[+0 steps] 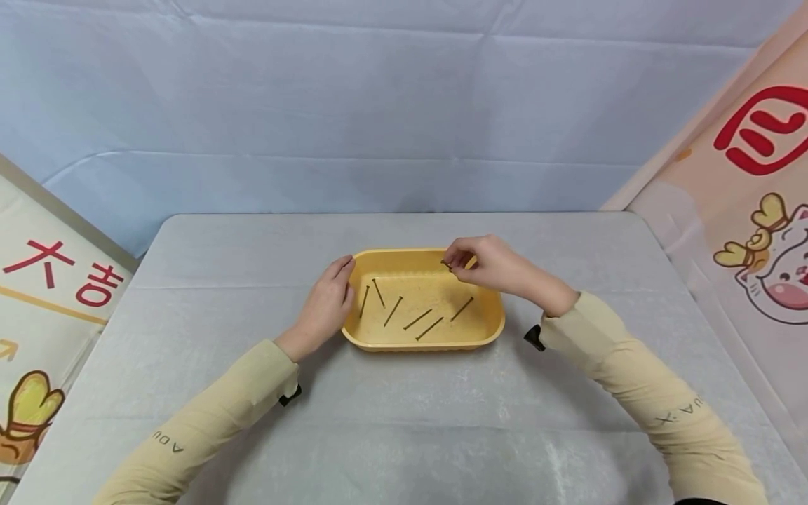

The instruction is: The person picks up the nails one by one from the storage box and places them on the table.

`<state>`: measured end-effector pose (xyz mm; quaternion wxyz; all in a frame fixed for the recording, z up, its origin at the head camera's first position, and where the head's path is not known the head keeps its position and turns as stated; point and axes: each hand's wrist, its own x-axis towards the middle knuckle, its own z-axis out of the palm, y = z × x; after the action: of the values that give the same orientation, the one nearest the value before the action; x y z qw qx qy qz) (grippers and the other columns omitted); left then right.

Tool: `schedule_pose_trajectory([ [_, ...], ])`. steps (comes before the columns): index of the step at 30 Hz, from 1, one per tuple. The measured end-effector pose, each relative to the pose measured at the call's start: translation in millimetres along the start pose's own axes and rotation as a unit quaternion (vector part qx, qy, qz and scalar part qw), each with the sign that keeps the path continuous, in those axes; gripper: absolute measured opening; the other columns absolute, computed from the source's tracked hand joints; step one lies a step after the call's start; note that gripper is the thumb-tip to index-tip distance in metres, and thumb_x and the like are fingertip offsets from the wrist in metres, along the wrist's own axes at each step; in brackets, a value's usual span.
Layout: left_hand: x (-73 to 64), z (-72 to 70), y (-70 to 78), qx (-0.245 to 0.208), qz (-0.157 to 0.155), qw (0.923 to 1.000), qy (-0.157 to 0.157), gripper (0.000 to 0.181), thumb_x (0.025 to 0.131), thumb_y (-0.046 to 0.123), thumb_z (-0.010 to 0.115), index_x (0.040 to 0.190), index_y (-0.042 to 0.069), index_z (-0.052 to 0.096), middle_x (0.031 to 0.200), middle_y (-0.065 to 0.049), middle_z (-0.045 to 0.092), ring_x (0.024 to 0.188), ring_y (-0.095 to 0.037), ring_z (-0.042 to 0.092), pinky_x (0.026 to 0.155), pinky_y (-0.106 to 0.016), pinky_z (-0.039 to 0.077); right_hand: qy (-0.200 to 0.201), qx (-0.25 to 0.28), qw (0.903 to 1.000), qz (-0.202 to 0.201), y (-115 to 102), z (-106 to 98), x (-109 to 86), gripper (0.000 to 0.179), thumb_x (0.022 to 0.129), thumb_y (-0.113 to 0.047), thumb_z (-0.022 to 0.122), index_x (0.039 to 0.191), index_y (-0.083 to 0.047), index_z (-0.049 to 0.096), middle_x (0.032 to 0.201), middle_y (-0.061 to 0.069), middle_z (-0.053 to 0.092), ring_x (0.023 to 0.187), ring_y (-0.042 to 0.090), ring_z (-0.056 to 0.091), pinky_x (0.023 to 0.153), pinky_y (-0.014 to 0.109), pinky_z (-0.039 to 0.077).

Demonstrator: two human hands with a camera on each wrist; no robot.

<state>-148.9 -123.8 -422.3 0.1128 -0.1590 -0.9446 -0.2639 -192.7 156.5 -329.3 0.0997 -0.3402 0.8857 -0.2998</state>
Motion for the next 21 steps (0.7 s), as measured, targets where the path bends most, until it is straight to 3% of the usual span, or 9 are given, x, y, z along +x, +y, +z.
schedule_pose_trajectory([
  [21,-0.3,1.4,-0.3,-0.002,-0.001,1.0000,0.000,0.043,0.089,0.000,0.047,0.130,-0.010,0.042,0.134,-0.021,0.042,0.123,-0.031,0.041,0.100,-0.040,0.038,0.028,0.082,0.9950,0.050,18,-4,-5.6,0.015,0.083,-0.001,0.060,0.098,-0.001,0.064,0.089,0.009,0.065,0.082,0.019,0.060,0.069,0.028,0.052],
])
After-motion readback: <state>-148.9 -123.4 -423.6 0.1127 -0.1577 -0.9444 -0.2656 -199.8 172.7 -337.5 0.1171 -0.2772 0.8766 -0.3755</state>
